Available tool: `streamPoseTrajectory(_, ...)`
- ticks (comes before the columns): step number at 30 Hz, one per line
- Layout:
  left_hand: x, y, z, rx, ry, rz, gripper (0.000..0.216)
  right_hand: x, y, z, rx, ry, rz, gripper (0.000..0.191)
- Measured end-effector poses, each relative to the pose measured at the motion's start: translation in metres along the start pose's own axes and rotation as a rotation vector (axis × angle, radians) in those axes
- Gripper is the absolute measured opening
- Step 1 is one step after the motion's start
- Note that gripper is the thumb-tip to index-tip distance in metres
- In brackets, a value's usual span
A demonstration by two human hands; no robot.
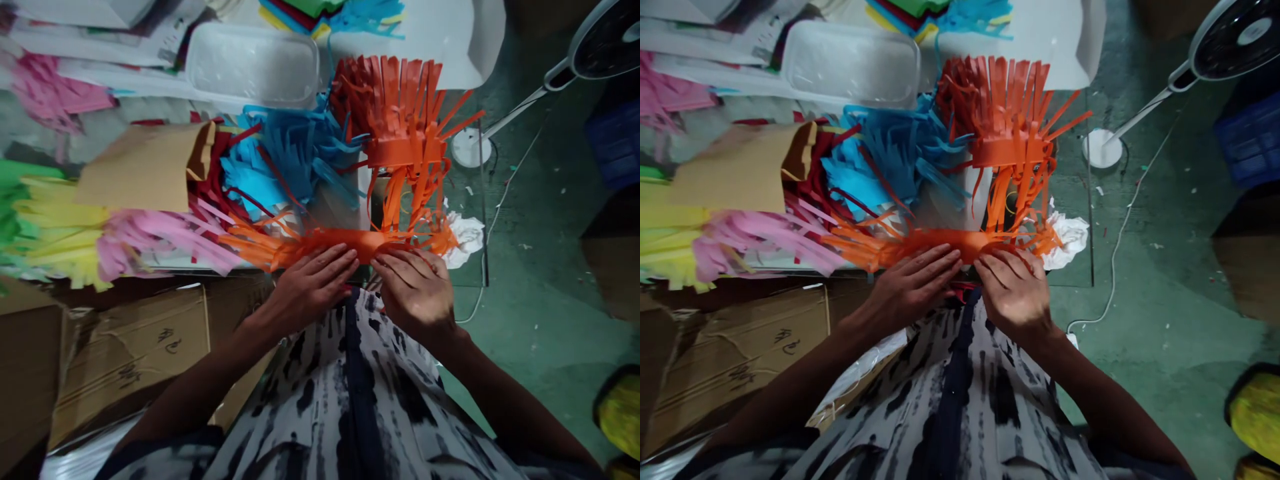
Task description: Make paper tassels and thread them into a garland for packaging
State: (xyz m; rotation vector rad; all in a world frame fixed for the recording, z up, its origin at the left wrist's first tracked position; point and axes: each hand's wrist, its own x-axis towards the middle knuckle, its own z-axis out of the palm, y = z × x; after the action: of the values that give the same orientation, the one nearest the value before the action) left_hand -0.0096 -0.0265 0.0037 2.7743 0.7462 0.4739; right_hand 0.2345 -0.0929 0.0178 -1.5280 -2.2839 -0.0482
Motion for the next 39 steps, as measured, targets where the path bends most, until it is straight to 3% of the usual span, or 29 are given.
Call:
streamPoseTrajectory(2, -0.018, -0.019, -0.017, 0.053, -0.008, -0.025, 0.036, 0.0, 0.004, 0.002, 0.015, 0.002, -0.005, 0.03)
streamPoseTrajectory(5, -0.046, -0.043, -0.052, 0.195, 0.054, -0.188, 0.024, 0.004, 0.008, -0.001, 0.028, -0.001, -0.015, 0.023)
streamPoseTrajectory(9, -0.051, -0.038, -0.079, 0.353, 0.347, -0.336, 0.013, 0.009, 0.012, -0.001, 0.011, -0.004, -0.024, 0.02)
streamPoseTrajectory(11, -0.035, -0.021, -0.071, 0.32, 0.408, -0.228, 0.019, 0.011, 0.014, 0.002, -0.023, 0.019, -0.055, 0.017)
streamPoseTrajectory(14, 0.0, 0.003, -0.041, 0.078, 0.276, -0.001, 0.033, 0.012, 0.018, 0.006, -0.068, 0.065, -0.113, 0.014)
streamPoseTrajectory(17, 0.024, 0.012, -0.012, 0.027, 0.244, -0.04, 0.031, 0.01, 0.019, 0.007, -0.048, 0.076, -0.097, 0.012)
streamPoseTrajectory(21, 0.025, 0.009, 0.005, 0.046, 0.214, -0.108, 0.025, 0.009, 0.014, 0.004, 0.034, 0.06, -0.009, 0.007)
streamPoseTrajectory(25, 0.017, 0.01, 0.007, 0.091, 0.251, -0.105, 0.025, 0.012, 0.01, 0.004, 0.035, -0.005, -0.011, 0.021)
streamPoseTrajectory(29, 0.011, 0.007, 0.002, 0.067, 0.23, -0.11, 0.023, 0.015, 0.017, 0.004, 0.005, 0.036, -0.027, 0.011)
streamPoseTrajectory(34, 0.005, -0.007, -0.011, -0.011, 0.264, -0.335, 0.008, 0.022, 0.029, -0.008, 0.149, -0.092, 0.125, 0.018)
streamPoseTrajectory(39, 0.008, -0.014, -0.015, 0.017, 0.23, -0.486, 0.017, 0.032, 0.025, -0.01, 0.068, -0.212, 0.225, 0.031)
